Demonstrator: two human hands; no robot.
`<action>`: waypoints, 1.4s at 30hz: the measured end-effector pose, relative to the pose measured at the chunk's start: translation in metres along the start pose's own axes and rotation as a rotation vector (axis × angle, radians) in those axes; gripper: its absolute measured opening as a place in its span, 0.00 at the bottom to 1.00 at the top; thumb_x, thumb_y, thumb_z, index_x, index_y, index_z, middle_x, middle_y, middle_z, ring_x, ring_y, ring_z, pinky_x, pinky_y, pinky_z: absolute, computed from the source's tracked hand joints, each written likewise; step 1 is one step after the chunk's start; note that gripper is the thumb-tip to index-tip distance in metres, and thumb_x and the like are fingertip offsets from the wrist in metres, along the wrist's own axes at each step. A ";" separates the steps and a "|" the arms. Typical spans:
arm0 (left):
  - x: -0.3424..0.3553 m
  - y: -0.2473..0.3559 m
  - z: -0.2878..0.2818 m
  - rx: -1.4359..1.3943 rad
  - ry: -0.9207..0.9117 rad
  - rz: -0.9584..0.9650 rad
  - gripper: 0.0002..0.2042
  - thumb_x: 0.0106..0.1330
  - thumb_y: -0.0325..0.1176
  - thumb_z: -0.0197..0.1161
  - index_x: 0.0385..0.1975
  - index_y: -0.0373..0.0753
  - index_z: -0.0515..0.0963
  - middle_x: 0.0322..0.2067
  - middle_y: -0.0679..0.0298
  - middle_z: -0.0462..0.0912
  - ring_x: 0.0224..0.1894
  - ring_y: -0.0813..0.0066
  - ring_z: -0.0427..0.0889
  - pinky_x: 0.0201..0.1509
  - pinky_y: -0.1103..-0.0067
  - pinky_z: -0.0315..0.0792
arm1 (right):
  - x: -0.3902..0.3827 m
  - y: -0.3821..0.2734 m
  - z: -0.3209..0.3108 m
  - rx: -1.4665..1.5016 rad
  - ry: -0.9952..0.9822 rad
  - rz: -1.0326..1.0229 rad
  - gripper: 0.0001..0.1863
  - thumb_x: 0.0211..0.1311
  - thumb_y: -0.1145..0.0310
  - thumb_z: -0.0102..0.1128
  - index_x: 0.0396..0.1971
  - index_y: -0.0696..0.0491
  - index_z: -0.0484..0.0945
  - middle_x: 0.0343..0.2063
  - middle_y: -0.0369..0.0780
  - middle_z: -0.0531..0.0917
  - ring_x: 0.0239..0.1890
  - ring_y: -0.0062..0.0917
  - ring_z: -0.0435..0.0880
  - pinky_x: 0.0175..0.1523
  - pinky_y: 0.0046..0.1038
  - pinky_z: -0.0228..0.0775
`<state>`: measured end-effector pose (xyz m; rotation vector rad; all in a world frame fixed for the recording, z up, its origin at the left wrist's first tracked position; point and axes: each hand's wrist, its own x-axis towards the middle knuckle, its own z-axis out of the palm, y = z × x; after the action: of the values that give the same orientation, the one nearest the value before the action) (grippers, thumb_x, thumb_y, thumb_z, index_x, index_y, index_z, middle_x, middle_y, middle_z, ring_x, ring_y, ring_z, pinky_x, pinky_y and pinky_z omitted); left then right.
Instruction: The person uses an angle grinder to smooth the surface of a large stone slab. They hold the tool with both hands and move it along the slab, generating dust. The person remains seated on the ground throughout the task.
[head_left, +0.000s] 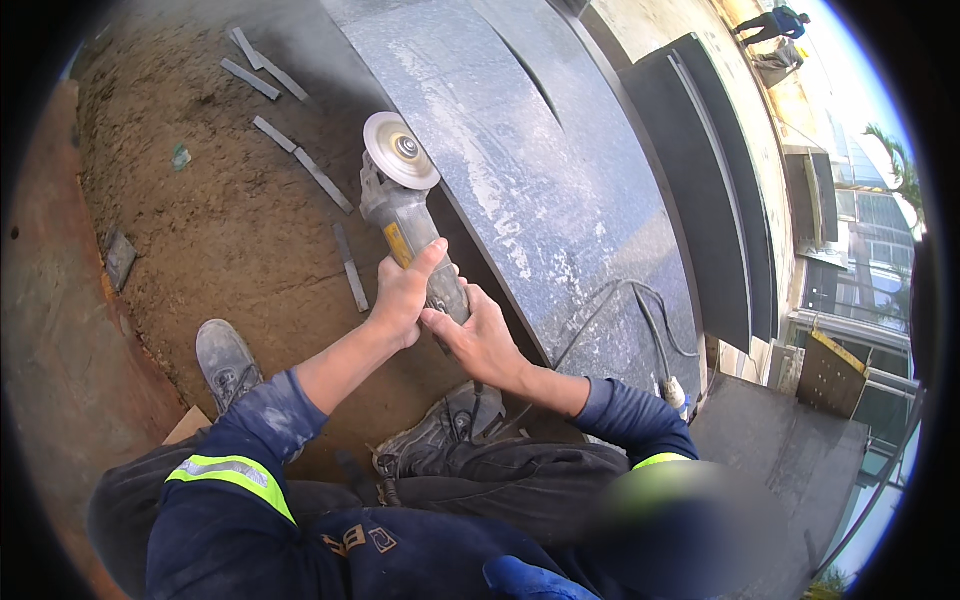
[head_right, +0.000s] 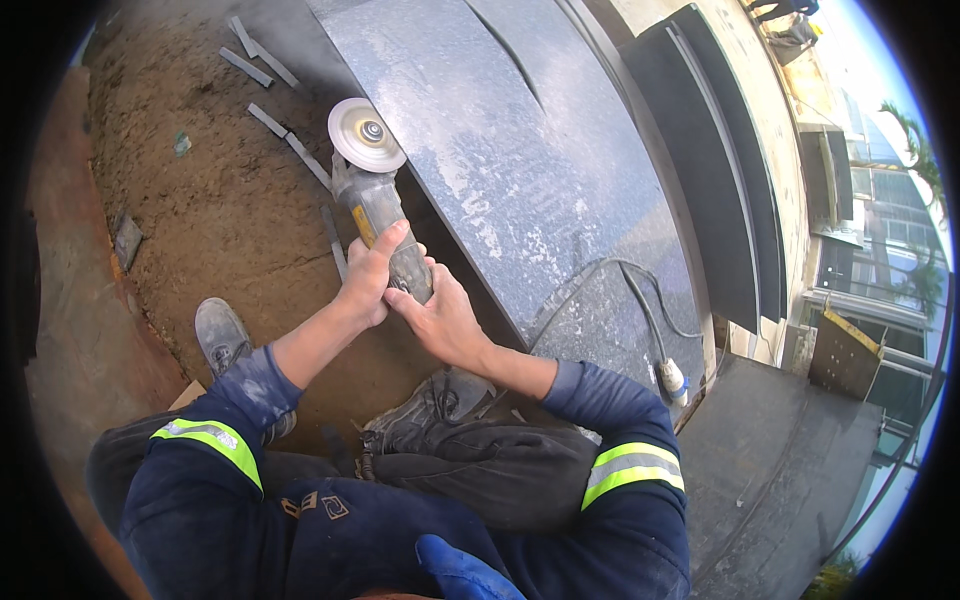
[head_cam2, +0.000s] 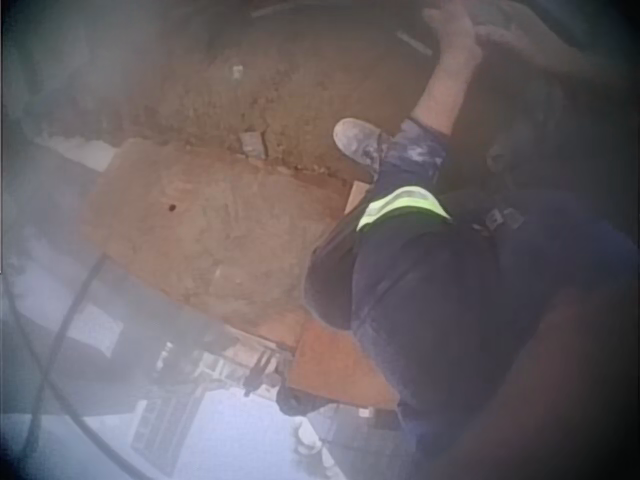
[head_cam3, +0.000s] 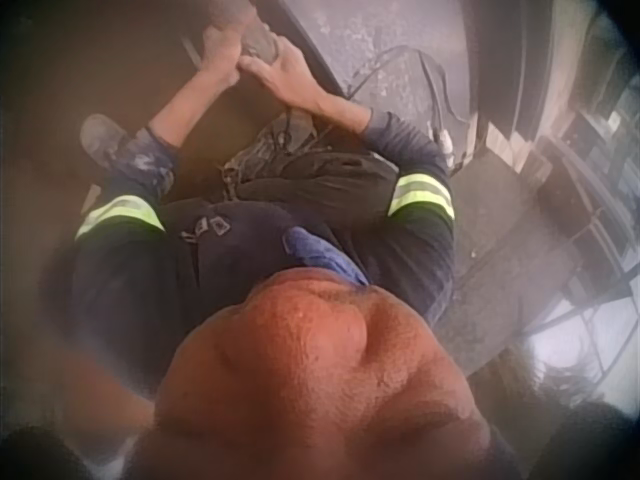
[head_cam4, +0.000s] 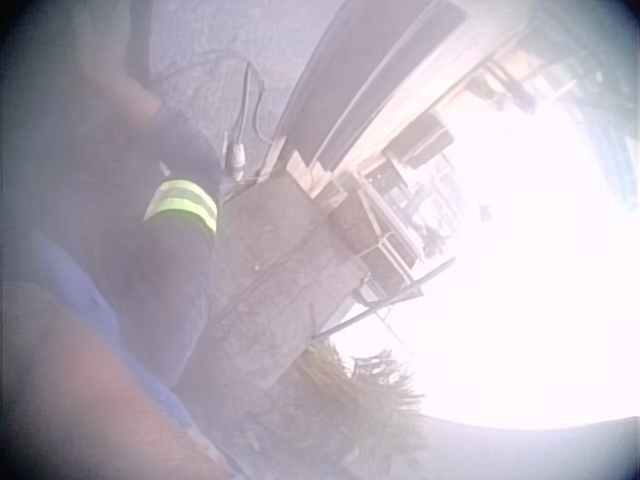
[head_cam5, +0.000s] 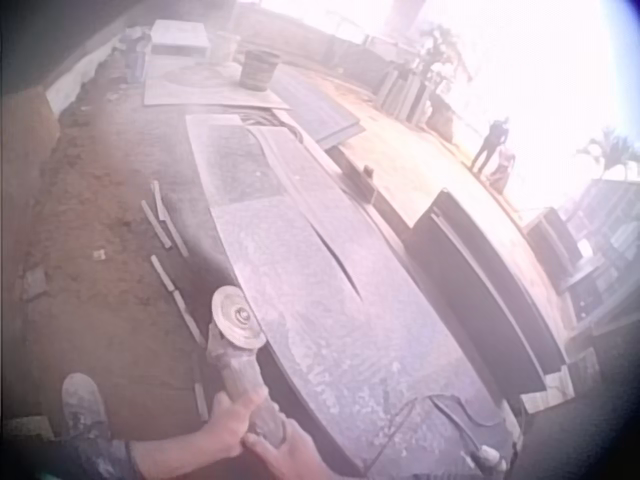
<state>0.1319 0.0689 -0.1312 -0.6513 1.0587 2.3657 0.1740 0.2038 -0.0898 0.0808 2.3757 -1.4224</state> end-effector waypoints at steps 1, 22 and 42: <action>0.001 0.002 0.000 0.004 0.002 -0.004 0.22 0.66 0.48 0.69 0.43 0.34 0.75 0.34 0.56 0.82 0.34 0.65 0.87 0.40 0.68 0.84 | 0.001 0.000 0.002 0.015 0.006 -0.006 0.22 0.66 0.59 0.69 0.44 0.63 0.75 0.33 0.39 0.82 0.35 0.19 0.79 0.40 0.28 0.73; -0.046 -0.054 0.010 -0.026 0.025 0.014 0.17 0.67 0.42 0.69 0.42 0.36 0.74 0.33 0.58 0.82 0.34 0.67 0.86 0.38 0.69 0.83 | -0.064 0.009 -0.016 0.001 -0.097 0.146 0.34 0.65 0.55 0.69 0.58 0.66 0.67 0.45 0.51 0.83 0.49 0.36 0.84 0.53 0.35 0.75; -0.022 -0.034 0.006 -0.027 0.007 0.003 0.19 0.66 0.46 0.70 0.41 0.35 0.75 0.34 0.57 0.82 0.35 0.66 0.86 0.40 0.68 0.83 | -0.036 0.005 -0.013 -0.014 -0.059 0.091 0.33 0.64 0.56 0.69 0.56 0.68 0.69 0.44 0.55 0.84 0.50 0.41 0.86 0.53 0.37 0.76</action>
<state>0.1677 0.0895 -0.1334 -0.6684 1.0331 2.3854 0.2047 0.2227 -0.0766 0.1395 2.3044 -1.3474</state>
